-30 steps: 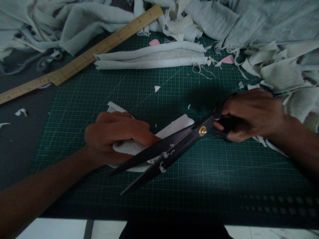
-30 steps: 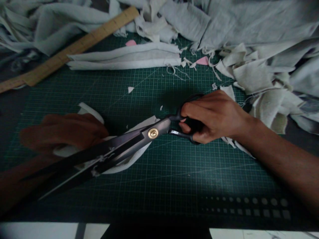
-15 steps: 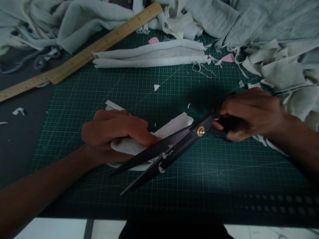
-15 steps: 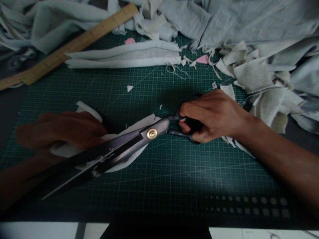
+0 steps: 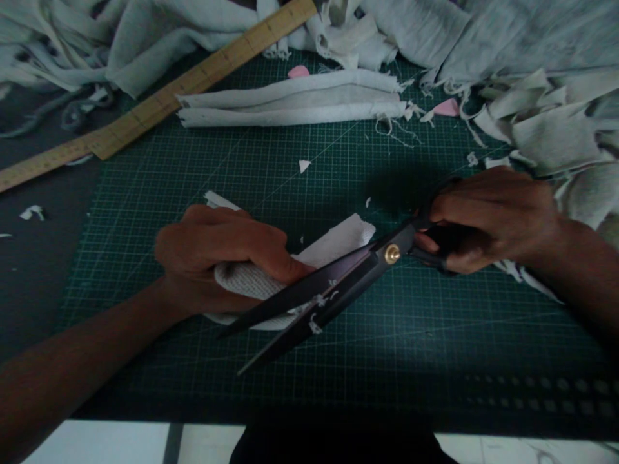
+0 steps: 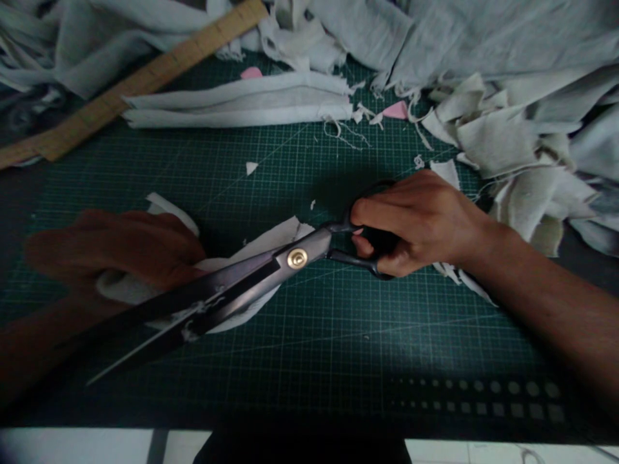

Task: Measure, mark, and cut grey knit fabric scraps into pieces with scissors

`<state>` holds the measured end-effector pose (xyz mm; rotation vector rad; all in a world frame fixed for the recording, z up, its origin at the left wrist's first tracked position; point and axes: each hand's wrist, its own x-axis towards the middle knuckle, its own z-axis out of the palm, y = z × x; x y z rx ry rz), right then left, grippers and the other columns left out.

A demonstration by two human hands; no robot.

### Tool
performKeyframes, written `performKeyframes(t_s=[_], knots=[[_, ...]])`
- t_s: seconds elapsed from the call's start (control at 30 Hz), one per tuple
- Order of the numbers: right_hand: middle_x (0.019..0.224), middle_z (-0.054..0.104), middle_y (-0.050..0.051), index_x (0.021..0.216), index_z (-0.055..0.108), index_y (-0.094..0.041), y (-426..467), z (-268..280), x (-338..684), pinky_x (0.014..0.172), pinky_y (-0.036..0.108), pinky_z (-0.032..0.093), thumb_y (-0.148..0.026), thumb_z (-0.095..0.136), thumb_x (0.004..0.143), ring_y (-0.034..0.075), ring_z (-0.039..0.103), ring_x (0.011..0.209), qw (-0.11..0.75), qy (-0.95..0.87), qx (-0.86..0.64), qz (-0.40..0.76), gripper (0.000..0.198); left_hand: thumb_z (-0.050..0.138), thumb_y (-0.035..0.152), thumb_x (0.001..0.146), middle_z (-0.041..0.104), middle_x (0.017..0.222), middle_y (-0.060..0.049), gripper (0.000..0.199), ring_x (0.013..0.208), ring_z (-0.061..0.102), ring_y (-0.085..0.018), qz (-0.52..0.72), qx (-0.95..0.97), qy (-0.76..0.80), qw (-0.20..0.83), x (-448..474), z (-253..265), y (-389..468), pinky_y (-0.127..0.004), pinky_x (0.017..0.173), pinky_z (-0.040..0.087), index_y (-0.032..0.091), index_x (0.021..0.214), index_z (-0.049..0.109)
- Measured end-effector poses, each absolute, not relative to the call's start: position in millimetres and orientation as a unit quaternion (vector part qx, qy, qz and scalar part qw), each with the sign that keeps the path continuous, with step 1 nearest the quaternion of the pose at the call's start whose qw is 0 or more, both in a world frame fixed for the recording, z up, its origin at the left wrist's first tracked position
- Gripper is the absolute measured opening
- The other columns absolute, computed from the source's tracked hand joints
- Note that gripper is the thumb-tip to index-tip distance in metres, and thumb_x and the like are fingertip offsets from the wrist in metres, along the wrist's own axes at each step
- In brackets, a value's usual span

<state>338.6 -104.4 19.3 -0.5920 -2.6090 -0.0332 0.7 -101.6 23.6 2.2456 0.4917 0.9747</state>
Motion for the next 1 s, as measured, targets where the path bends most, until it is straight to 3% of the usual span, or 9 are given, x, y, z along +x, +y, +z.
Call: performKeyframes(t_s=[0.1, 0.33, 0.6, 1.0], knots=[[0.062, 0.055, -0.008, 0.092, 0.049, -0.027, -105.9, 18.2, 338.7, 0.048, 0.029, 0.035, -0.042, 0.037, 0.114, 0.011, 0.049, 0.049, 0.225, -0.949, -0.219, 0.005, 0.029, 0.064, 0.046, 0.104, 0.073, 0.068, 0.006, 0.031, 0.052, 0.066, -0.005, 0.391, 0.858, 0.158, 0.292, -0.7, 24.7, -102.4, -0.018, 0.049, 0.051, 0.022, 0.084, 0.068], [0.063, 0.055, -0.009, 0.090, 0.052, -0.027, -108.2, 15.4, 340.8, 0.049, 0.030, 0.034, -0.036, 0.052, 0.107, 0.010, 0.047, 0.050, 0.234, -0.944, -0.232, 0.018, 0.020, 0.065, 0.045, 0.103, 0.073, 0.068, 0.006, 0.032, 0.057, 0.069, -0.005, 0.373, 0.862, 0.156, 0.307, -1.1, 31.1, -100.1, -0.017, 0.057, 0.057, 0.021, 0.082, 0.068], [0.067, 0.059, -0.010, 0.092, 0.052, -0.026, -108.5, 13.4, 343.6, 0.051, 0.028, 0.036, -0.029, 0.056, 0.102, 0.008, 0.049, 0.052, 0.229, -0.944, -0.237, 0.028, 0.011, 0.071, 0.044, 0.100, 0.073, 0.072, 0.005, 0.026, 0.054, 0.066, -0.005, 0.373, 0.843, 0.159, 0.353, -4.9, 24.5, -99.1, -0.018, 0.051, 0.054, 0.020, 0.088, 0.073], [0.065, 0.057, -0.009, 0.094, 0.050, -0.027, -106.9, 14.9, 342.8, 0.049, 0.029, 0.035, -0.035, 0.045, 0.104, 0.010, 0.049, 0.050, 0.218, -0.949, -0.224, 0.035, 0.013, 0.069, 0.044, 0.100, 0.071, 0.071, 0.006, 0.029, 0.053, 0.065, -0.005, 0.381, 0.836, 0.160, 0.361, -1.3, 27.3, -102.1, -0.019, 0.048, 0.050, 0.020, 0.083, 0.070]])
